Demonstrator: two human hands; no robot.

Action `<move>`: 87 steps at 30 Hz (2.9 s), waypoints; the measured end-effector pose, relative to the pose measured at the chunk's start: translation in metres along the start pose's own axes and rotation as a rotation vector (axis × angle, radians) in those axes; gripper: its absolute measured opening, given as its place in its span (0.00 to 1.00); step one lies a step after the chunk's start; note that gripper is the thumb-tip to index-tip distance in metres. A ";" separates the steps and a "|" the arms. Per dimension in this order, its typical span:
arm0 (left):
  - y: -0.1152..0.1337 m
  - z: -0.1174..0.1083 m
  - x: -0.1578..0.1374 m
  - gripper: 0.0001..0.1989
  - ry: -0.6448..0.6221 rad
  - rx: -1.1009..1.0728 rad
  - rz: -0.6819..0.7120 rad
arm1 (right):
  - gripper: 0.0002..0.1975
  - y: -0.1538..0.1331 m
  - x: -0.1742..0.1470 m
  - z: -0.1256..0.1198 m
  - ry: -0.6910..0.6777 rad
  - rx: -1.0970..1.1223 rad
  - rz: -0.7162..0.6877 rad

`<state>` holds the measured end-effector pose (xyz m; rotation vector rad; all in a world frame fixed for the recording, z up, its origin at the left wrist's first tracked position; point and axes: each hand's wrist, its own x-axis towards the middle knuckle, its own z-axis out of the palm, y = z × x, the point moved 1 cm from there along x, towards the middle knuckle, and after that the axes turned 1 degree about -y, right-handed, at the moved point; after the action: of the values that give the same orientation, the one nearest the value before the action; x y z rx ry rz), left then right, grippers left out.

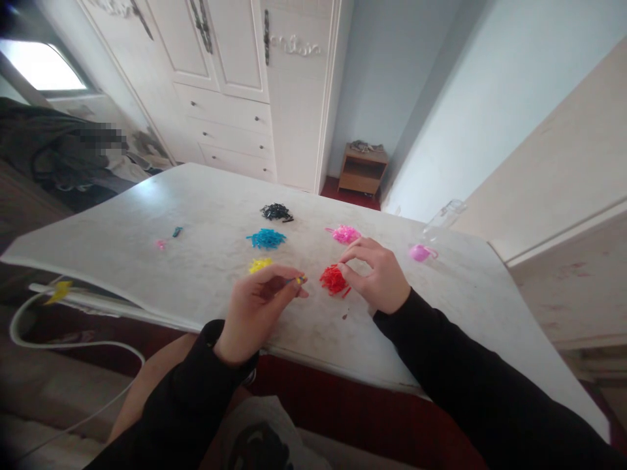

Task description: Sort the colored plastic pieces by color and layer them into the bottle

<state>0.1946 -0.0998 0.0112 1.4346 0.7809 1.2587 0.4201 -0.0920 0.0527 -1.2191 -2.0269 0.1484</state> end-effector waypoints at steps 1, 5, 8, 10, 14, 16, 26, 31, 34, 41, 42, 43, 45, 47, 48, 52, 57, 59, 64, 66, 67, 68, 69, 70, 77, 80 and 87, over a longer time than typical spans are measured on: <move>0.000 0.000 0.000 0.04 -0.006 0.002 -0.006 | 0.04 0.002 0.000 0.001 -0.010 -0.007 -0.001; 0.000 -0.001 -0.002 0.02 -0.017 0.019 0.000 | 0.04 0.008 -0.002 0.005 -0.067 -0.012 0.000; 0.000 0.000 -0.002 0.03 -0.037 0.020 -0.001 | 0.03 0.008 -0.002 0.004 -0.082 -0.030 0.003; -0.001 0.001 -0.002 0.03 -0.059 0.013 -0.004 | 0.03 0.005 -0.003 0.002 -0.065 -0.035 0.004; -0.001 0.002 -0.002 0.03 -0.097 0.004 -0.011 | 0.02 -0.009 -0.004 -0.001 -0.058 0.067 -0.067; -0.001 0.002 -0.003 0.03 -0.121 -0.009 -0.030 | 0.03 -0.016 -0.005 -0.001 -0.104 0.154 -0.139; 0.000 0.003 -0.005 0.06 -0.151 0.089 0.076 | 0.03 -0.023 -0.010 0.006 -0.207 0.300 -0.201; 0.002 0.001 -0.005 0.06 -0.165 0.142 0.116 | 0.02 -0.026 -0.011 0.005 -0.244 0.335 -0.224; 0.004 0.002 -0.006 0.05 -0.144 0.158 0.138 | 0.02 -0.027 -0.010 0.006 -0.248 0.333 -0.222; 0.005 -0.002 -0.008 0.06 -0.072 0.127 0.183 | 0.03 -0.027 -0.011 0.004 -0.245 0.332 -0.216; 0.005 -0.007 -0.006 0.05 -0.048 0.143 0.189 | 0.03 -0.026 -0.011 0.004 -0.227 0.323 -0.205; 0.006 -0.014 -0.005 0.05 -0.015 0.182 0.193 | 0.03 -0.026 -0.011 0.003 -0.206 0.312 -0.192; 0.010 -0.032 0.001 0.04 0.072 0.342 0.196 | 0.04 -0.026 -0.010 0.003 -0.164 0.287 -0.164; 0.014 -0.050 0.008 0.02 0.160 0.552 0.193 | 0.04 -0.026 -0.010 0.003 -0.129 0.265 -0.154; 0.015 -0.057 0.011 0.02 0.174 0.640 0.195 | 0.04 -0.026 -0.010 0.003 -0.120 0.256 -0.156; 0.010 -0.070 0.019 0.03 0.098 0.838 0.256 | 0.04 -0.025 -0.009 0.004 -0.117 0.240 -0.166; 0.000 -0.069 0.019 0.03 -0.013 0.877 0.363 | 0.04 -0.023 -0.010 0.004 -0.126 0.243 -0.160; 0.001 -0.070 0.017 0.04 -0.010 0.863 0.373 | 0.04 -0.023 -0.010 0.004 -0.132 0.246 -0.157; 0.006 -0.070 0.012 0.05 0.024 0.809 0.353 | 0.04 -0.022 -0.011 0.004 -0.127 0.239 -0.145; 0.007 -0.069 0.011 0.05 0.036 0.794 0.343 | 0.04 -0.022 -0.011 0.004 -0.127 0.234 -0.144; 0.007 -0.068 0.010 0.06 0.040 0.788 0.336 | 0.04 -0.022 -0.011 0.004 -0.129 0.233 -0.144; 0.007 -0.068 0.010 0.06 0.042 0.782 0.326 | 0.04 -0.022 -0.011 0.004 -0.131 0.232 -0.146; 0.007 -0.068 0.009 0.05 0.043 0.776 0.312 | 0.04 -0.022 -0.012 0.004 -0.132 0.231 -0.148; 0.007 -0.069 0.009 0.05 0.042 0.767 0.298 | 0.04 -0.022 -0.012 0.004 -0.134 0.230 -0.151; 0.013 -0.072 0.011 0.09 0.029 0.750 0.248 | 0.05 -0.023 -0.012 0.004 -0.132 0.219 -0.170; 0.014 -0.073 0.015 0.11 -0.002 0.787 0.218 | 0.04 -0.022 -0.012 0.004 -0.140 0.214 -0.168; 0.002 -0.060 0.020 0.24 -0.262 1.001 0.221 | 0.04 -0.023 -0.011 0.004 -0.140 0.208 -0.179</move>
<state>0.1413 -0.0656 0.0142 2.4795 1.1625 0.7979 0.4040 -0.1120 0.0538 -0.9161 -2.1687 0.3576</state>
